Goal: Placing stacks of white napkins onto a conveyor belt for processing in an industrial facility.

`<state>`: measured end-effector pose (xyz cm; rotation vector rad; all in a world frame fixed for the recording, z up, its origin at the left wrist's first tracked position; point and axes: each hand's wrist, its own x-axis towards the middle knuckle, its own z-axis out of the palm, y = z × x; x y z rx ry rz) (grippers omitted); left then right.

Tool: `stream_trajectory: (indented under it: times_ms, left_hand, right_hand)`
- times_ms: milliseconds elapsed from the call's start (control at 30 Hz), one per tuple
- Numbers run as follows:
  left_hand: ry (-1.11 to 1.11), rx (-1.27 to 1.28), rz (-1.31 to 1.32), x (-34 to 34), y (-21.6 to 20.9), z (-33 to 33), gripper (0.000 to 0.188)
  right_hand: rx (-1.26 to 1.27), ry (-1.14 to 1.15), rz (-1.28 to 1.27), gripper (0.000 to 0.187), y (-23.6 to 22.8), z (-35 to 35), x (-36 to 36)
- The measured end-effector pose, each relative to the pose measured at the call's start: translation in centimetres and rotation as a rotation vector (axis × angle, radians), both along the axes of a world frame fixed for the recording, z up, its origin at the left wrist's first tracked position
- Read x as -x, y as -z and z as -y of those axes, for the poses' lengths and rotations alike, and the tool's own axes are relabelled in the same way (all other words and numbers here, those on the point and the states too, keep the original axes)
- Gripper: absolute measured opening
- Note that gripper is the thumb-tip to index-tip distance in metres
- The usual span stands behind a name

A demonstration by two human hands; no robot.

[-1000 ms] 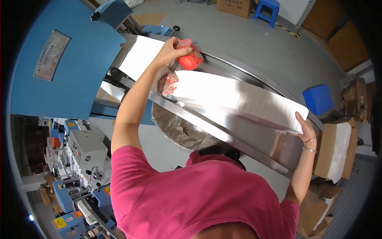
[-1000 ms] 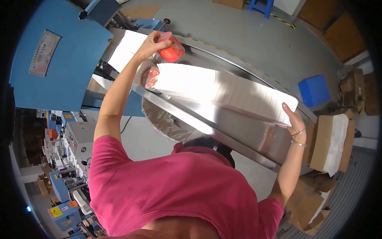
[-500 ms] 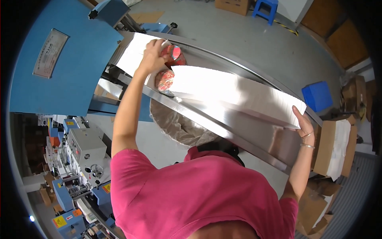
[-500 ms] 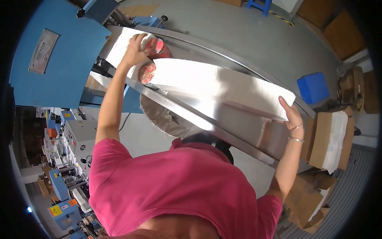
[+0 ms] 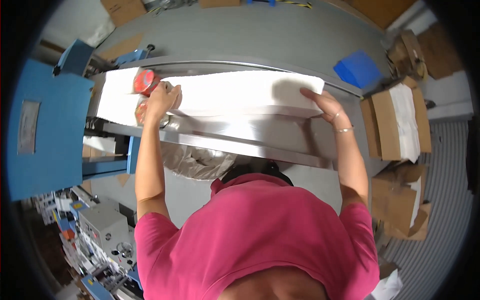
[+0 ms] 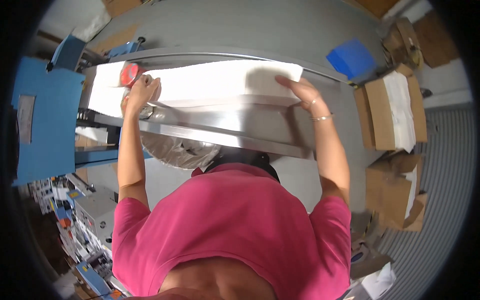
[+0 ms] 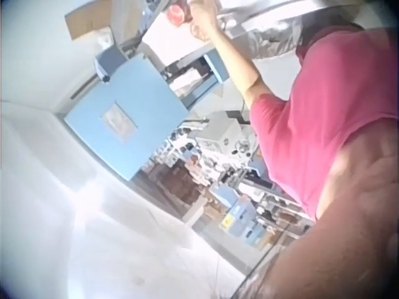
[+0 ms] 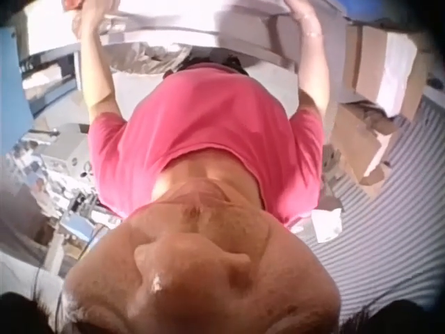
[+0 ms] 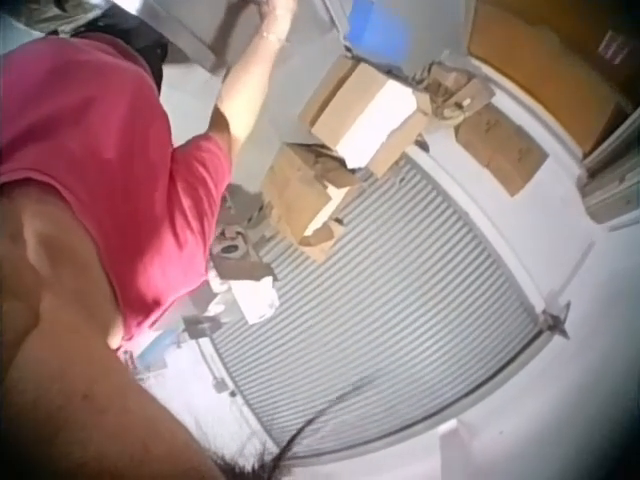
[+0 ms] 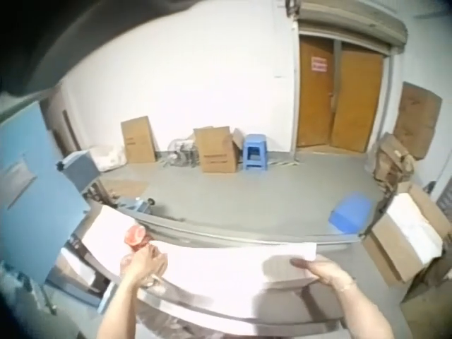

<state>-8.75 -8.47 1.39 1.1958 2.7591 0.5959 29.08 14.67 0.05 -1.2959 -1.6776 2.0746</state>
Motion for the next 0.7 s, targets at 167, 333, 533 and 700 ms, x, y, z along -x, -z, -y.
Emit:
stream_trajectory:
  times_ms: [167, 333, 533, 700]
  left_hand:
    - [0.175, -0.137, 0.847, -1.7, -2.3, -2.9, 0.027]
    - [0.025, -0.079, 1.210, 1.6, -0.4, -2.8, 0.060]
    - [0.243, 0.214, 1.182, 2.7, 2.4, -7.0, 0.082]
    - [0.271, 0.248, 1.058, -0.9, 1.5, -9.5, 0.097]
  right_hand:
    - [0.073, 0.101, 0.090, 0.054, 0.0, 0.0, -4.7]
    - [-0.007, 0.148, 0.000, 0.063, 0.3, -0.3, -8.4]
    - [-0.058, 0.206, 0.256, 0.088, 0.0, -0.6, -5.5]
    - [-0.163, 0.088, 0.196, 0.086, 1.1, 0.4, -2.9]
